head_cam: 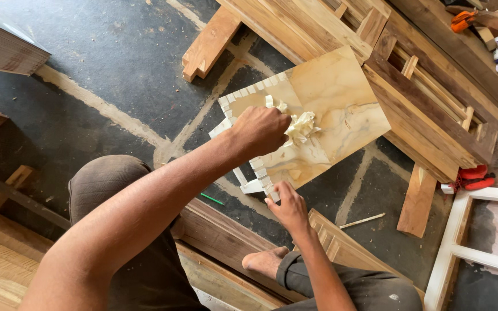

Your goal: The person applies a white paste-like substance from a pile on a wooden board onto small white wooden pieces using their fingers. They repeatedly scoop the substance and spread it onto the edges of the pieces.

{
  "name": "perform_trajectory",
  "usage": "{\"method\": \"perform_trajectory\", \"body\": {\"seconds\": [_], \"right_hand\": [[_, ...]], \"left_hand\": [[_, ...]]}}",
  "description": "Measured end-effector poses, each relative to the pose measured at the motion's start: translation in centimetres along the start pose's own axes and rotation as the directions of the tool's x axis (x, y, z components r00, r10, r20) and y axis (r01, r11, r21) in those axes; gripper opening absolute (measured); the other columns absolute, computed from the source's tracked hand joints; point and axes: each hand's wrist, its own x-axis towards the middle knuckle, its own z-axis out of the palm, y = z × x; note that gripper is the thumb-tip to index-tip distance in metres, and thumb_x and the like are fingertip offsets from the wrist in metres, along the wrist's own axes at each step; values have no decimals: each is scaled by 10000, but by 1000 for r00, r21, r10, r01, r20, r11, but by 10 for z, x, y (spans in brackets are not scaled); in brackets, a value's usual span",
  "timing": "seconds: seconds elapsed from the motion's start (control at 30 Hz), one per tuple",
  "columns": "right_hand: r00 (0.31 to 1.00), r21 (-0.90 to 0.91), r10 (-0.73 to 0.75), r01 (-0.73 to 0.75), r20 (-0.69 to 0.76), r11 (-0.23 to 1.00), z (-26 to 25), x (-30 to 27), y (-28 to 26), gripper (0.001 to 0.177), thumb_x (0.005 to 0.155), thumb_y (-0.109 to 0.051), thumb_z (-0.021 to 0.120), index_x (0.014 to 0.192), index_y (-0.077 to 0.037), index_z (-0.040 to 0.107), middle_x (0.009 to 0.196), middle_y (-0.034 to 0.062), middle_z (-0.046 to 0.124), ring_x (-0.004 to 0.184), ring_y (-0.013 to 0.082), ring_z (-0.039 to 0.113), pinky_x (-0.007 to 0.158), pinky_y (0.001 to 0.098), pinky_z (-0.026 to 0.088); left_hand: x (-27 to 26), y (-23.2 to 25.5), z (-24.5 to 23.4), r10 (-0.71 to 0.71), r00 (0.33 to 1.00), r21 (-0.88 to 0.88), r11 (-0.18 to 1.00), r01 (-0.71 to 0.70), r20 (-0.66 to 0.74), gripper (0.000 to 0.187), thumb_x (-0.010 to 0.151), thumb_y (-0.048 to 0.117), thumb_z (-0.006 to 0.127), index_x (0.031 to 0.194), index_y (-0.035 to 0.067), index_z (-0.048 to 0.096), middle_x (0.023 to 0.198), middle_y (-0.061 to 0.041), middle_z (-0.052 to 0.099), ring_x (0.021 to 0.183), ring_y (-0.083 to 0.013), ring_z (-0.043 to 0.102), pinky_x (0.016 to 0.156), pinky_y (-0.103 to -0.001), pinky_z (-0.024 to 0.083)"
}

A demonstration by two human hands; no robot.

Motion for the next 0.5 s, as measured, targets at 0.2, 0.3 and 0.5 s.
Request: {"method": "perform_trajectory", "body": {"seconds": [0.2,0.3,0.5], "right_hand": [[991,75,-129,130,-21,989,-13,2,-4,381,812,-166,789,1137,-79,610,1047,146,692,887,379,687,724,472,561],[989,33,113,-116,95,993,-14,5,-7,325,851,-219,803,1093,-94,625,872,153,675,831,335,706,748,451,570],[952,-73,-227,217,-203,973,-4,14,0,141,908,-129,669,1047,-112,656,931,124,726,793,354,697,655,431,565]], "left_hand": [[1,-4,2,28,998,32,999,-26,-49,307,923,316,732,894,11,718,661,-139,703,563,-232,677,481,-374,555],[2,-3,0,6,1000,6,1000,-6,-17,297,962,289,710,878,4,718,677,-137,708,579,-223,702,470,-372,579],[2,-5,-7,16,997,6,1000,-15,-77,292,904,310,753,868,21,727,703,-142,716,627,-274,707,518,-407,577]]}}
